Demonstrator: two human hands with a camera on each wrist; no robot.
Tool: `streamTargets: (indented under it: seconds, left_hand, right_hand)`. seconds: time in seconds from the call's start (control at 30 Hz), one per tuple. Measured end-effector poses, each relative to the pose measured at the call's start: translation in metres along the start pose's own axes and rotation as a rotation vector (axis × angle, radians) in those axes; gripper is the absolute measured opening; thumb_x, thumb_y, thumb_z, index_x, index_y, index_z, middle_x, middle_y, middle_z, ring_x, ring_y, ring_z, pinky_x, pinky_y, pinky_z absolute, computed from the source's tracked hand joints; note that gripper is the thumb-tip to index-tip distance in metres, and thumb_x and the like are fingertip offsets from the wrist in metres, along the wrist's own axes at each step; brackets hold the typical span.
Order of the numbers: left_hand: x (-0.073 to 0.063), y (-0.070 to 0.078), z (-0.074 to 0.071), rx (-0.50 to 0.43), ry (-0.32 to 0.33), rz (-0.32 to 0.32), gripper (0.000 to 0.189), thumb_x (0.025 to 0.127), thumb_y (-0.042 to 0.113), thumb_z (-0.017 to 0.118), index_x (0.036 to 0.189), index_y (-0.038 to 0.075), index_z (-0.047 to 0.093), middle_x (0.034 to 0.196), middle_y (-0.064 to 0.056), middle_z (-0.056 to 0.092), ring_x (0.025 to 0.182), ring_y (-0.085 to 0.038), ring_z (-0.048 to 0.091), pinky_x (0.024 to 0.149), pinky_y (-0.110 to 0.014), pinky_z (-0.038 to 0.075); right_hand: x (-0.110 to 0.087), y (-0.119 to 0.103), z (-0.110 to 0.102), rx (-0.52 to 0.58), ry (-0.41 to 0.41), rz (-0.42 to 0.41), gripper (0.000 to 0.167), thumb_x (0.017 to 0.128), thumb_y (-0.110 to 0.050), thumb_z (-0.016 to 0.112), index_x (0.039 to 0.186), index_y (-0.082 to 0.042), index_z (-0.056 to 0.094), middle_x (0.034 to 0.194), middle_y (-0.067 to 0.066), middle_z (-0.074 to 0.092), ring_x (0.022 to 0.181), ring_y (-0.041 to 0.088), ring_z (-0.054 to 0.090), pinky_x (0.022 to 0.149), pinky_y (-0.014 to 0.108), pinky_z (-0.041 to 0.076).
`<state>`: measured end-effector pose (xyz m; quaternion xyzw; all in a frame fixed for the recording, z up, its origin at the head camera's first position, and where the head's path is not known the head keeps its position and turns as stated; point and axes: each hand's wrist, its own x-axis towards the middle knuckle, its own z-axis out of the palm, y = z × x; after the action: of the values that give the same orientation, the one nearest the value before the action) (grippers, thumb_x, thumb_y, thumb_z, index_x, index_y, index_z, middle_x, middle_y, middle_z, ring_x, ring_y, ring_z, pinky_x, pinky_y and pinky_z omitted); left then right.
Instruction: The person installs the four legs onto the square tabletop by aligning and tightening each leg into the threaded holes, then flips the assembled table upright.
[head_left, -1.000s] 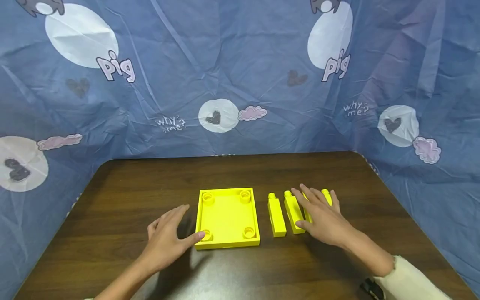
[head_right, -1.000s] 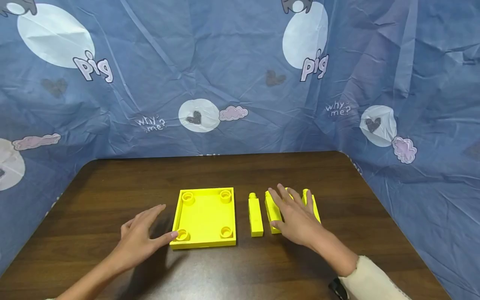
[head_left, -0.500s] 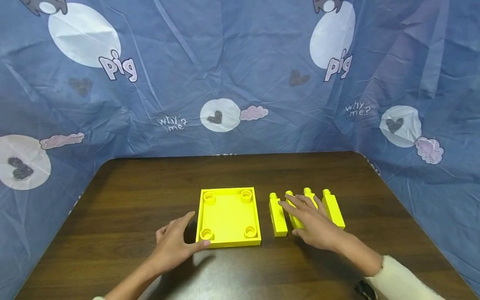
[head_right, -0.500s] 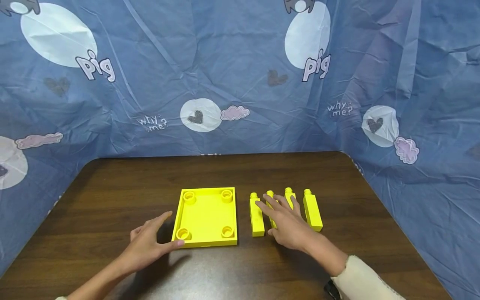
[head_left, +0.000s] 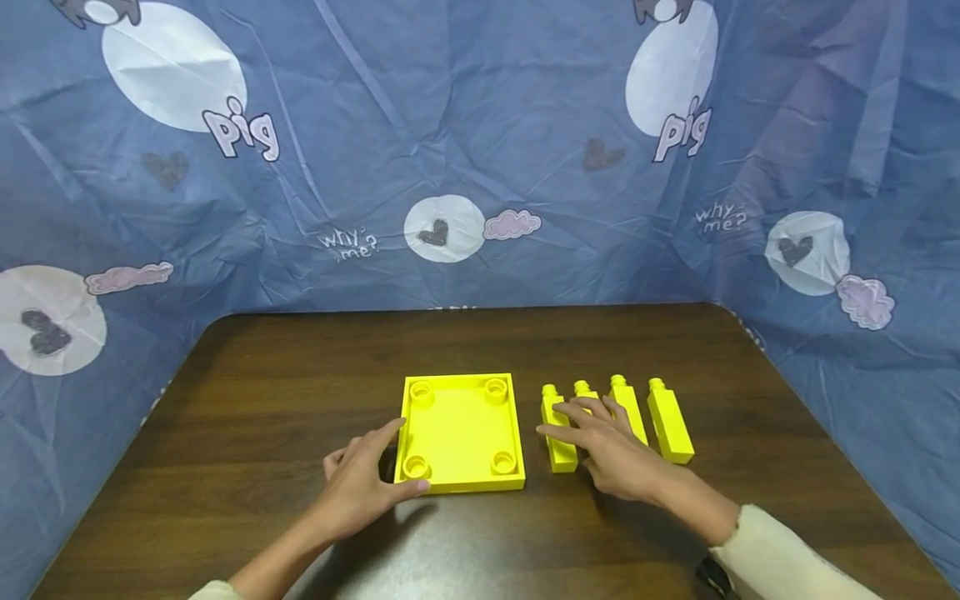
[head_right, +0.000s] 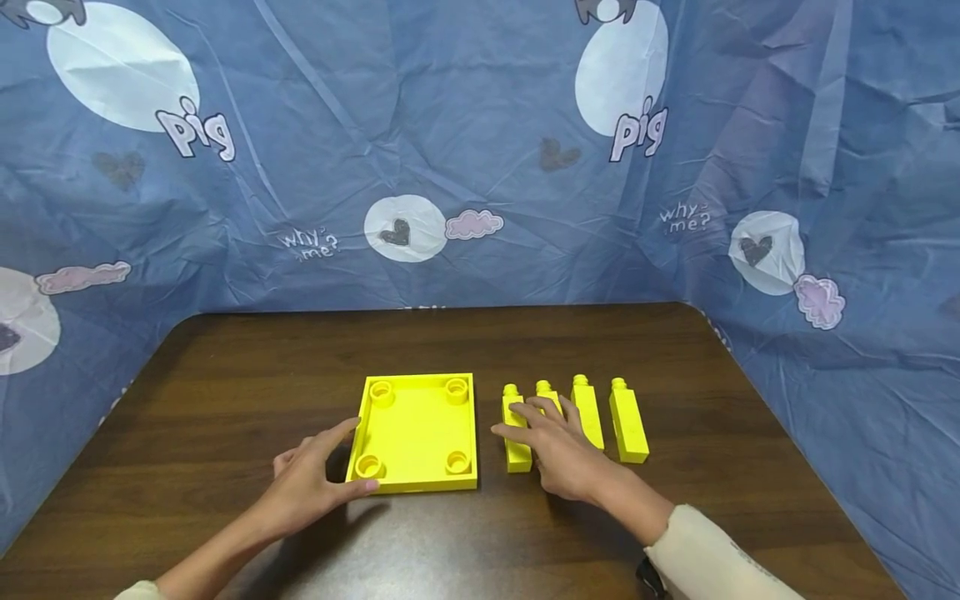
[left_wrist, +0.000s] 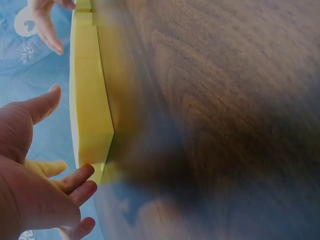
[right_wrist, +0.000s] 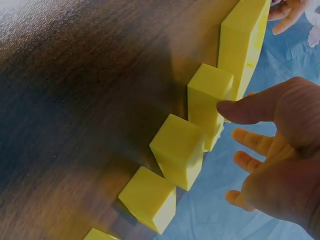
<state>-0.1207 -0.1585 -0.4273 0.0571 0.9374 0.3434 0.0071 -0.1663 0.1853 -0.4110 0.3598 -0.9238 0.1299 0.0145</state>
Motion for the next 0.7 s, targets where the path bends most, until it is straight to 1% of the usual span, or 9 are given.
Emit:
streamTargets:
  seconds: [0.17,0.27,0.4,0.5,0.7]
  left_hand:
    - [0.002,0.0,0.002,0.005,-0.008,-0.01,0.084,0.071,0.045,0.085,0.14,0.01,0.051,0.128,-0.014,0.058,0.118,-0.033,0.048,0.095,-0.06,0.015]
    - [0.002,0.0,0.004,-0.002,-0.01,-0.019,0.082,0.072,0.043,0.085,0.139,0.009,0.052,0.126,-0.014,0.059,0.117,-0.033,0.048,0.095,-0.06,0.015]
    - [0.002,-0.001,0.005,-0.014,-0.006,-0.026,0.08,0.074,0.038,0.085,0.139,0.008,0.051,0.127,-0.013,0.059,0.118,-0.033,0.047,0.095,-0.06,0.015]
    - [0.003,-0.002,0.005,-0.017,-0.002,-0.026,0.079,0.075,0.035,0.085,0.14,0.008,0.05,0.129,-0.013,0.058,0.119,-0.033,0.046,0.095,-0.061,0.014]
    - [0.002,-0.003,0.005,-0.017,-0.001,-0.032,0.079,0.075,0.033,0.085,0.14,0.009,0.05,0.131,-0.012,0.057,0.12,-0.033,0.046,0.095,-0.061,0.014]
  right_hand:
    - [0.003,0.003,0.005,-0.002,-0.009,-0.023,0.068,0.076,0.022,0.059,0.128,-0.021,0.066,0.136,0.015,0.052,0.13,0.039,0.038,0.103,0.071,0.015]
    - [0.003,0.005,0.008,-0.006,-0.01,-0.034,0.065,0.075,0.023,0.059,0.121,-0.022,0.071,0.135,0.015,0.054,0.13,0.039,0.038,0.103,0.071,0.015]
    - [0.004,0.007,0.011,-0.016,0.003,-0.038,0.06,0.075,0.023,0.06,0.111,-0.023,0.075,0.133,0.014,0.055,0.129,0.038,0.039,0.102,0.069,0.016]
    - [0.005,0.008,0.013,-0.023,0.02,-0.045,0.058,0.075,0.023,0.06,0.108,-0.023,0.076,0.132,0.014,0.056,0.128,0.037,0.04,0.102,0.068,0.018]
    - [0.007,0.009,0.015,-0.036,0.048,-0.085,0.058,0.074,0.024,0.06,0.104,-0.022,0.077,0.13,0.014,0.057,0.125,0.037,0.042,0.101,0.067,0.019]
